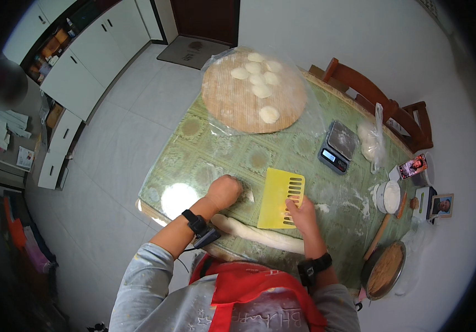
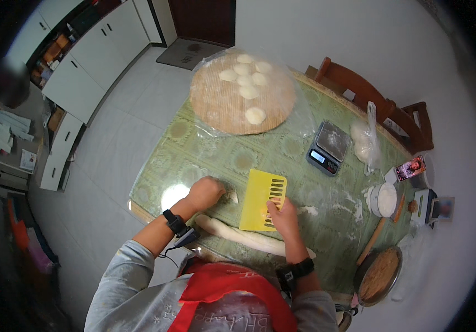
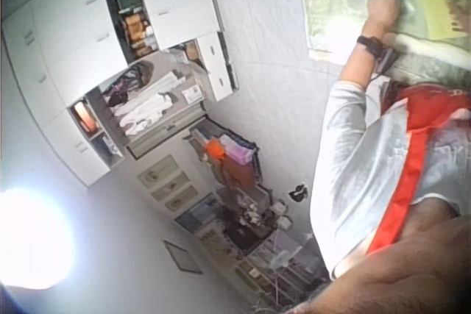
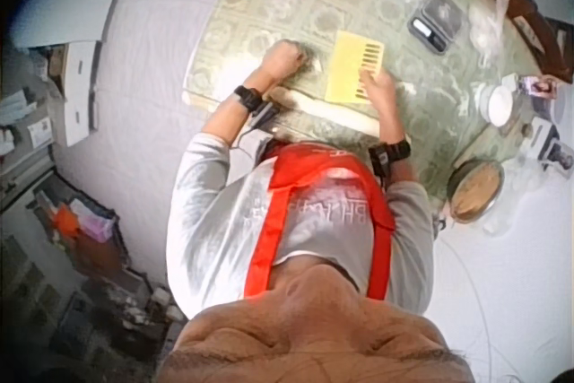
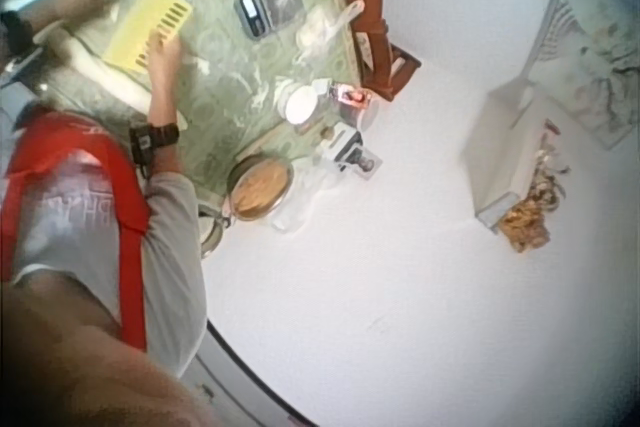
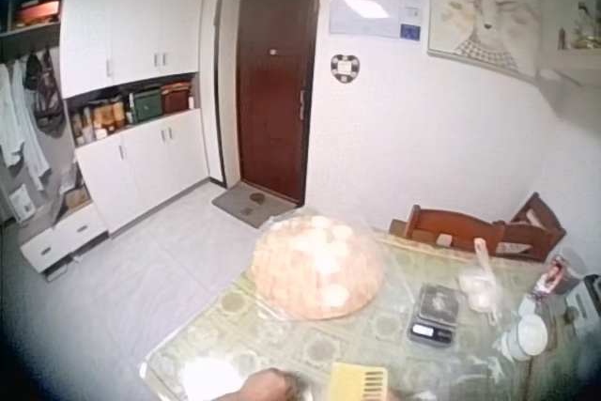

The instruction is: The person prepares dough by removing it from a plastic bag, kneading it on a floured table, and rolling it into a long cylindrical shape. The person uses a scraper to cut the dough and a rolling pin to shape it.

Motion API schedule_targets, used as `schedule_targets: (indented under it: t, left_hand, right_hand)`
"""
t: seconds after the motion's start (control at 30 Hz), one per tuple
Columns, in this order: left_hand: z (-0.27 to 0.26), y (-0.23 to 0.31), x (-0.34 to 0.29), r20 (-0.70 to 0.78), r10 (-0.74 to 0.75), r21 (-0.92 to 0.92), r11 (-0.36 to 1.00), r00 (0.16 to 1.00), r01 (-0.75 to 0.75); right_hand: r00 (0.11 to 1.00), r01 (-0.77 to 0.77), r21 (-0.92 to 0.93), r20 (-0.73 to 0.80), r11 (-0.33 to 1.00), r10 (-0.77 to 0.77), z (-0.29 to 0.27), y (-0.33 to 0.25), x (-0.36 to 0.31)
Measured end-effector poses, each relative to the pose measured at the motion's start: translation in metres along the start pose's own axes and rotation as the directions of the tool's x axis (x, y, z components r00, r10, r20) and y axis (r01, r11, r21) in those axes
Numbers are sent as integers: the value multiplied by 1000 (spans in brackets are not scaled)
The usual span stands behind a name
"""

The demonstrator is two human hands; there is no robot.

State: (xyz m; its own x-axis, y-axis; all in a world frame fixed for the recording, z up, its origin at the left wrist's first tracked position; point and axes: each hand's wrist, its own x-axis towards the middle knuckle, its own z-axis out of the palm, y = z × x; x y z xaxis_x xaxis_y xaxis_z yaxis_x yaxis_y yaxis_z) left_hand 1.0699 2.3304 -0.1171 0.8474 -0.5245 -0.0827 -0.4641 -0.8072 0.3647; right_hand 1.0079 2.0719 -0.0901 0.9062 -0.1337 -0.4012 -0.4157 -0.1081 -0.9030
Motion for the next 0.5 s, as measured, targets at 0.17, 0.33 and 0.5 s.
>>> schedule_targets:
  t: [0.17,0.33,0.5]
  left_hand:
    - [-5,-2,0,-57,-78,-252,966,995,61]
    - [8,-13,-22,-337,-149,-425,905,930,-9]
    - [21,-23,-14,-195,31,-493,861,980,-125]
  right_hand:
    - [996,51,-124,-72,991,-60,1,21,8]
    - [982,32,-202,-175,979,-68,4,33,18]
    - [940,188,-463,-172,866,-296,41,36,30]
